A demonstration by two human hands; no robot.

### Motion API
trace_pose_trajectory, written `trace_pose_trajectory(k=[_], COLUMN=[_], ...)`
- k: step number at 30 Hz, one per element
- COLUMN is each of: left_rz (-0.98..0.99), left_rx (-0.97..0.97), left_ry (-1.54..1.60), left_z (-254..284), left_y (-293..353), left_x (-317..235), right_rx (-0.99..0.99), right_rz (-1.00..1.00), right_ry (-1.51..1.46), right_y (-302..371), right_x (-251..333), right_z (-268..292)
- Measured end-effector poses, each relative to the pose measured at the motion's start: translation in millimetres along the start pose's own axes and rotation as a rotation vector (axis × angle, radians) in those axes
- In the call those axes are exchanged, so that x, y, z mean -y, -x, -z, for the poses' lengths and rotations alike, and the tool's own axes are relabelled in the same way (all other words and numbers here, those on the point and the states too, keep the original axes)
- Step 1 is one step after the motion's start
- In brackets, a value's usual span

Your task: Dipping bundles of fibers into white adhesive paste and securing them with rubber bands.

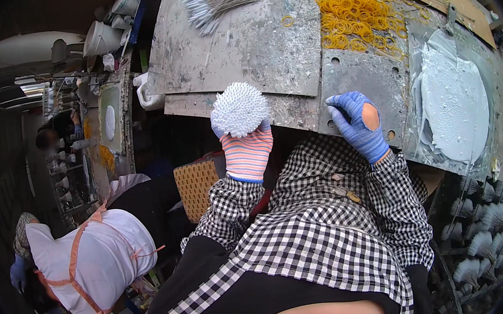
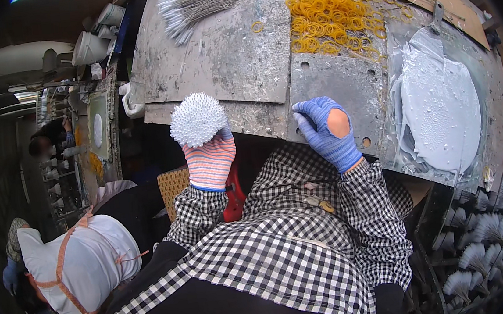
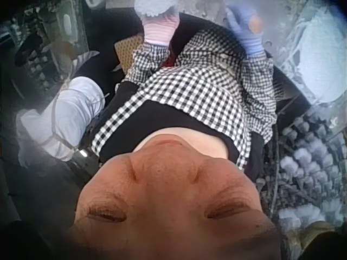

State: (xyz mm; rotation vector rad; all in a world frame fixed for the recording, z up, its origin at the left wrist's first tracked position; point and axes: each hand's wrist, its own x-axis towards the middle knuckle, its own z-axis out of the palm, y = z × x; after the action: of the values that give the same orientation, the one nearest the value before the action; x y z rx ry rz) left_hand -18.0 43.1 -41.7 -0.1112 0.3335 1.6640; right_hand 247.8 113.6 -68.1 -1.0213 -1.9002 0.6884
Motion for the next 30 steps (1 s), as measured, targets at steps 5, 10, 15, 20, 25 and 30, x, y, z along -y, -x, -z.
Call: trace_pose_trajectory(k=[5,10,15,20,25,30], left_rz=[-0.063,-0.059,-0.009,-0.101,-0.201,-0.605], left_rx=[-0.114,-0.110,-0.014,-0.068,-0.037,0.333], left_ry=[0.004,0.009,0.063,-0.097,-0.523,-0.867], left_z=[-1.8,-1.9,8.8,-14.6,-33.8,-92.3], left_y=[-2.5,-3.1,-8.7,-2.9,-0.5,-23.0], left_x=[0.2,-1.3,-4.4,12.2,34.3,60.8], right_rx=[-0.005,0.002,-0.004,-0.014,-0.035,-0.282], right_rz=[0.016,0.013,0.024,0.033,-0.075,-0.457], right_ry=[0.000,-0.009,0.002,0.002,-0.023,-0.537], right_y=[0.0,-0.4,-0.9,0.8,7.9,17.2], right_x=[-0.6,-0.7,-2.0,-3.5,-3.6,6.2], right_z=[-2.3,-2.8,-1.2,-0.7,10.6,29.3])
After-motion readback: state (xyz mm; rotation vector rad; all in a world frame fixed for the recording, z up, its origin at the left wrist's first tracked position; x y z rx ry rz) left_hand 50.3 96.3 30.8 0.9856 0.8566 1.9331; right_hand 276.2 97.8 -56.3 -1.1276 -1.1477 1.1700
